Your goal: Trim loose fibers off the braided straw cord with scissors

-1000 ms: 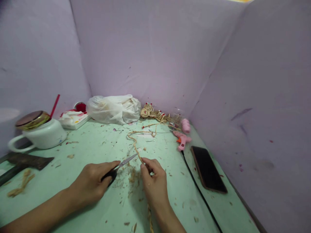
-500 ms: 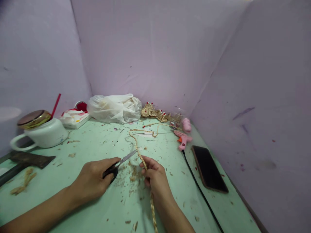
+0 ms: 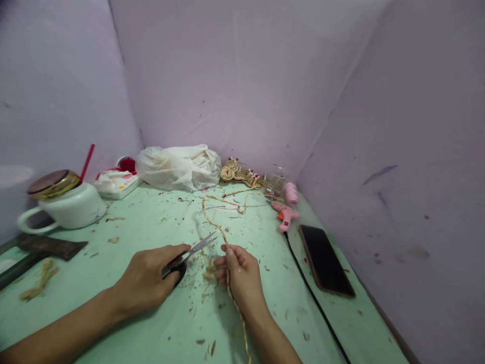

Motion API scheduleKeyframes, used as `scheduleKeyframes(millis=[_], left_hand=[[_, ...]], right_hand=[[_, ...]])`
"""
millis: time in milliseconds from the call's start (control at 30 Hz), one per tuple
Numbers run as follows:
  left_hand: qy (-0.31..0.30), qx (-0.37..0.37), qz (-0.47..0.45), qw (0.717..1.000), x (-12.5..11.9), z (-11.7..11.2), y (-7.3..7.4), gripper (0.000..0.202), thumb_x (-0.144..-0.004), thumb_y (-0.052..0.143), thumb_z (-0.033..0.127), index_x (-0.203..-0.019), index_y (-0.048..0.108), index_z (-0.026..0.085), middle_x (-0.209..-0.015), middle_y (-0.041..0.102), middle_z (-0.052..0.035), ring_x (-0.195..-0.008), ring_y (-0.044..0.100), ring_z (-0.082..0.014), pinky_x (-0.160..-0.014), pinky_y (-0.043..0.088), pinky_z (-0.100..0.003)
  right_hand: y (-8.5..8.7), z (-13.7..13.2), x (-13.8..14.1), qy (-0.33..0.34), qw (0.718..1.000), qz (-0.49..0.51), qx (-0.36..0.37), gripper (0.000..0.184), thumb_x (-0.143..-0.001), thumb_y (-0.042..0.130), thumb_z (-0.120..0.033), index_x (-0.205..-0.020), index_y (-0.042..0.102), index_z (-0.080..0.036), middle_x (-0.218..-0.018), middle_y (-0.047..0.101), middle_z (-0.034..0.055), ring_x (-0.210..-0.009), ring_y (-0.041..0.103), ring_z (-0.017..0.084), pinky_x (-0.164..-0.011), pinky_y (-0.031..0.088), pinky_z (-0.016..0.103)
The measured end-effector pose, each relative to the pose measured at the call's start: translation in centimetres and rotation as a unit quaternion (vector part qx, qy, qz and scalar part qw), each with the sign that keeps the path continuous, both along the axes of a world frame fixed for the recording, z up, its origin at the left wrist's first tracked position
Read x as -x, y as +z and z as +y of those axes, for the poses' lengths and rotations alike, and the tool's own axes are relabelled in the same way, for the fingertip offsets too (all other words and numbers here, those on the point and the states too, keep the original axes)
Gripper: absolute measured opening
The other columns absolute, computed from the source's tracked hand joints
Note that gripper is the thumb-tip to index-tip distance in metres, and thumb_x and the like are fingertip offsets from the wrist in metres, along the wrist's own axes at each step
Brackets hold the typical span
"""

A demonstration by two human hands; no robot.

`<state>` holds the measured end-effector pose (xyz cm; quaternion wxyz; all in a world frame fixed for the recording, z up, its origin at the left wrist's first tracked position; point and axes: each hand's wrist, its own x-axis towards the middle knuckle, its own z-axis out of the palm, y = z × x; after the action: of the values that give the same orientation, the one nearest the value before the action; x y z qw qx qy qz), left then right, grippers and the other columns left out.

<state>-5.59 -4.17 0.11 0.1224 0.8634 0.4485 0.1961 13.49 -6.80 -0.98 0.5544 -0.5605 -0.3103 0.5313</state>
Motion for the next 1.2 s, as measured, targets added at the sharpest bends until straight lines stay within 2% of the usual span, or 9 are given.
scheduleKeyframes(millis=[167, 333, 500, 767, 967, 1200], left_hand=[[-0.038, -0.019, 0.039, 0.998, 0.0, 0.2, 0.0, 0.047, -0.069, 0.046, 0.018, -0.115, 0.047, 0.022, -0.095, 0.06, -0.0042, -0.085, 0.057, -0.0211, -0.072, 0.044, -0.033], [-0.054, -0.044, 0.052, 0.996, 0.0, 0.5, 0.0, 0.048, -0.069, 0.044, 0.017, -0.117, 0.045, 0.021, -0.097, 0.057, -0.0063, -0.086, 0.055, -0.0217, -0.073, 0.044, -0.035], [-0.059, -0.047, 0.073, 0.995, 0.0, 0.6, 0.5, 0.051, -0.068, 0.045, 0.018, -0.118, 0.043, 0.021, -0.096, 0.055, -0.0068, -0.084, 0.054, -0.0221, -0.071, 0.044, -0.035], [-0.099, -0.065, 0.123, 0.985, -0.2, 1.1, 1.0, 0.055, -0.067, 0.045, 0.017, -0.121, 0.037, 0.022, -0.097, 0.053, -0.0074, -0.085, 0.053, -0.0229, -0.07, 0.044, -0.037], [-0.131, -0.058, 0.173, 0.975, -0.2, 1.1, 1.4, 0.057, -0.066, 0.043, 0.013, -0.122, 0.033, 0.021, -0.092, 0.056, -0.0064, -0.079, 0.054, -0.0209, -0.065, 0.044, -0.034], [-0.124, -0.076, 0.183, 0.972, -0.1, 1.2, 0.7, 0.056, -0.067, 0.042, 0.01, -0.122, 0.034, 0.021, -0.089, 0.059, -0.0058, -0.073, 0.057, -0.0202, -0.058, 0.043, -0.03]], right_hand=[[0.1, -0.2, -0.1, 0.081, 0.995, 0.063, -0.009, 0.043, -0.066, 0.063, -0.039, -0.098, 0.057, -0.011, -0.054, 0.063, 0.0017, -0.036, 0.051, 0.009, -0.034, 0.036, 0.018], [0.8, -0.7, 0.1, 0.119, 0.991, 0.052, -0.009, 0.044, -0.068, 0.06, -0.034, -0.104, 0.058, -0.009, -0.045, 0.057, -0.002, -0.031, 0.043, 0.007, -0.031, 0.03, 0.017], [1.2, -0.7, 0.3, 0.134, 0.991, -0.003, 0.0, 0.041, -0.068, 0.056, -0.031, -0.101, 0.062, -0.006, -0.035, 0.045, -0.0065, -0.027, 0.03, 0.004, -0.03, 0.018, 0.017], [1.6, -0.8, 0.6, 0.172, 0.978, -0.111, -0.033, 0.032, -0.071, 0.048, -0.025, -0.091, 0.066, -0.008, -0.032, 0.031, -0.0096, -0.032, 0.02, 0.004, -0.035, 0.013, 0.02], [1.6, -0.8, 0.6, 0.199, 0.975, -0.09, -0.033, 0.03, -0.07, 0.048, -0.025, -0.088, 0.067, -0.01, -0.033, 0.032, -0.0091, -0.032, 0.02, 0.005, -0.035, 0.013, 0.021], [1.6, -0.8, 0.4, 0.194, 0.979, -0.043, -0.032, 0.026, -0.069, 0.051, -0.025, -0.083, 0.066, -0.009, -0.032, 0.032, -0.0095, -0.031, 0.019, 0.004, -0.033, 0.012, 0.02]])
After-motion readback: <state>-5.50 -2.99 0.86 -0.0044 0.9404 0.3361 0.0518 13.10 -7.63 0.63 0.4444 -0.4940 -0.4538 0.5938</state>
